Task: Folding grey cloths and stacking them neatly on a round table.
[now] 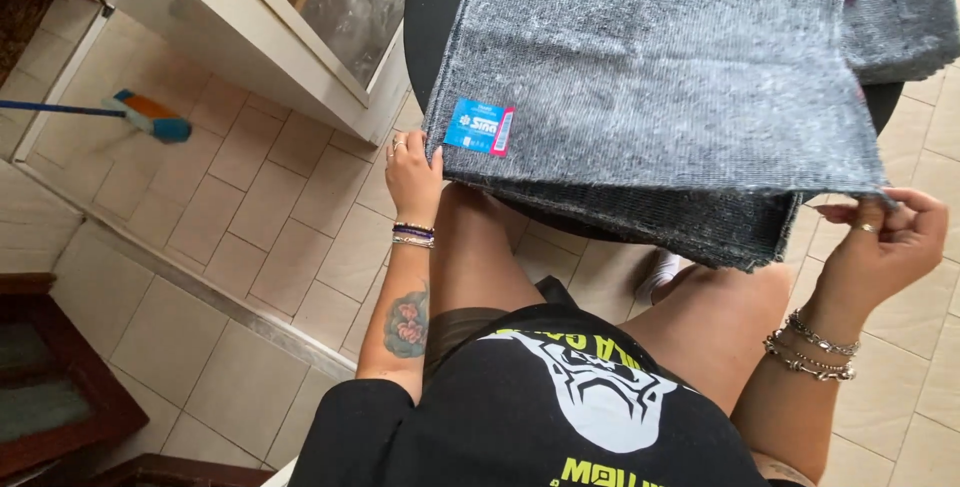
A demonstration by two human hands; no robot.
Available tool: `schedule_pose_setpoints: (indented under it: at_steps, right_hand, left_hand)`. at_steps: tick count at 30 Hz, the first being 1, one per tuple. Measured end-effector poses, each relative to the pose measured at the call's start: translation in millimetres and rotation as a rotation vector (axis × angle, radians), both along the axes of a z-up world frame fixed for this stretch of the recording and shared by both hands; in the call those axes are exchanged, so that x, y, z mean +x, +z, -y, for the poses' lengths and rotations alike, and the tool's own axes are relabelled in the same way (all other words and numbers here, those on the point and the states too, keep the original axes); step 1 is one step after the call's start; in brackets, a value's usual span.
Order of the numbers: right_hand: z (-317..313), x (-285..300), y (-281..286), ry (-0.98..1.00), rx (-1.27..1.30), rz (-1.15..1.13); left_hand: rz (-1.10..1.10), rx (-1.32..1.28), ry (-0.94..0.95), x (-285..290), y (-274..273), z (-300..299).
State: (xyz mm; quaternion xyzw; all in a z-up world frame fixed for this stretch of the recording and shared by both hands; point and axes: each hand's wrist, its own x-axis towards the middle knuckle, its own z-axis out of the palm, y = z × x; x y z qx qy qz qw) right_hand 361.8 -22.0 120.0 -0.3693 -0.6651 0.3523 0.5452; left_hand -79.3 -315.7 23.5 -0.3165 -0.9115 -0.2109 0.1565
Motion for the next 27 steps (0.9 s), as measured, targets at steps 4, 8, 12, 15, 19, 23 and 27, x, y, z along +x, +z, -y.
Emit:
schedule_pose_setpoints:
  at_steps: [4, 8, 12, 15, 19, 23, 27]
  right_hand:
    - [11.6, -0.6, 0.2, -0.023, 0.024, -0.014]
    - [17.6, 4.5, -13.1, -0.067, -0.048, -0.041]
    - [16.2, 15.4, -32.6, -0.072, -0.057, 0.046]
    - [16.6, 23.3, -42.9, -0.085, -0.071, 0.075]
    - [19.0, 30.2, -50.7, -0.062, -0.099, 0.075]
    - [23.7, 35.6, -51.0, -0.032, -0.101, 0.126]
    - [28.6, 39.2, -50.0, -0.029, -0.113, 0.145]
  left_hand:
    - [-0.038, 0.015, -0.030, 14.3, 9.2, 3.7]
    - [0.101, -0.104, -0.142, 27.4, 12.7, 8.4]
    - [0.044, -0.145, -0.108, 23.3, -3.2, 7.7]
    - [-0.037, -0.083, -0.112, 23.2, -3.1, 5.7]
    - [-0.102, 0.051, -0.133, 18.1, 4.7, 7.9]
    - [-0.067, 0.218, -0.193, 11.3, 20.5, 11.7]
    - [-0.012, 0.249, -0.210, 10.4, 26.2, 16.7]
